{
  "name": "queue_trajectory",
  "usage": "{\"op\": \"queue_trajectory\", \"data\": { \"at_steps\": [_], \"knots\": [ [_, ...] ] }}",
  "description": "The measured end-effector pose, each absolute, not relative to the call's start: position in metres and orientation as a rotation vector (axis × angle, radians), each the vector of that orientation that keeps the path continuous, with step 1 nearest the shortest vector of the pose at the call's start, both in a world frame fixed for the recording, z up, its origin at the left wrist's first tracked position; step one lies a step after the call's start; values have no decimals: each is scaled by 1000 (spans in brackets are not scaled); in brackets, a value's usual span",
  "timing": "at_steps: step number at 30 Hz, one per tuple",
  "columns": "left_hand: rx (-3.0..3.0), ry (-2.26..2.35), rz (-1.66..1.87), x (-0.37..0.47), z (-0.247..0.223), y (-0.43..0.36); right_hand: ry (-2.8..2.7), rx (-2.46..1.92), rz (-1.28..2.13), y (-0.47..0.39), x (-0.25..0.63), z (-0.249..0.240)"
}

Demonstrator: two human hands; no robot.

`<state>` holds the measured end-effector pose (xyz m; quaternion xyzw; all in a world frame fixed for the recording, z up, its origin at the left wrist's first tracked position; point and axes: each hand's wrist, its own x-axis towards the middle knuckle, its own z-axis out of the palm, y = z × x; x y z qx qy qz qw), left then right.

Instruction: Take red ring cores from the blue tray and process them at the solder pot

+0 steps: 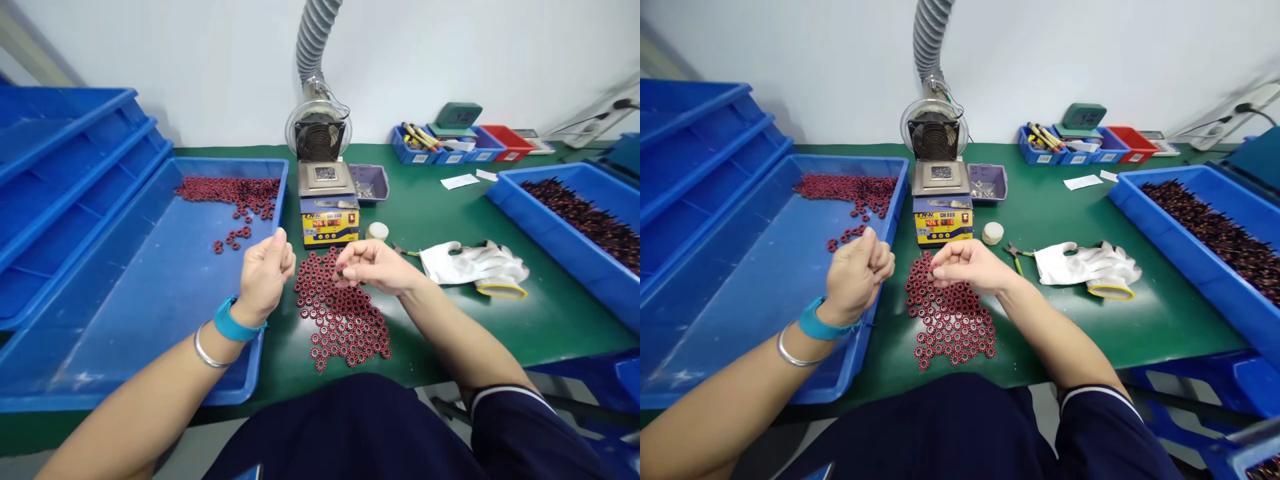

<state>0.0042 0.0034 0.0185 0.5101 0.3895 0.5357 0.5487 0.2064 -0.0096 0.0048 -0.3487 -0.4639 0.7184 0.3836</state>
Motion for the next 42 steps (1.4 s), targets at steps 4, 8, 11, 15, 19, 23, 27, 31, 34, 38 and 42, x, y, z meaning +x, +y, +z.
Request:
{"op": "queue_trajectory", "data": {
  "at_steps": [4,8,11,15,19,23,27,31,34,38,42],
  "knots": [
    [1259,961,1129,7,0,9,-1237,-980,1718,28,224,22],
    [1400,1071,970,6,-16,15,-1257,-1104,1557,75,236,49],
    [1452,1083,878,5,-20,18,-1270,-1266,1378,111,236,68],
    [1462,1057,806,5,-20,18,-1407,-1505,1091,157,225,84],
    [1431,1066,771,5,-20,18,-1568,-1704,808,192,212,90],
    [1348,1075,1038,4,-22,20,-1744,-1638,826,189,198,91],
    [1344,1134,1420,2,-26,22,-2008,-1321,1135,148,184,82],
    [1493,1166,1500,-1,-30,22,-2226,-1122,1295,108,177,70],
    [1610,1170,1518,-2,-29,20,-2295,-1073,1317,93,173,67],
    [1748,1137,1548,-2,-23,18,-2341,-1073,1271,87,170,66],
    [1783,1135,1564,-3,-20,18,-2374,-1074,1239,85,170,65]
  ]
}}
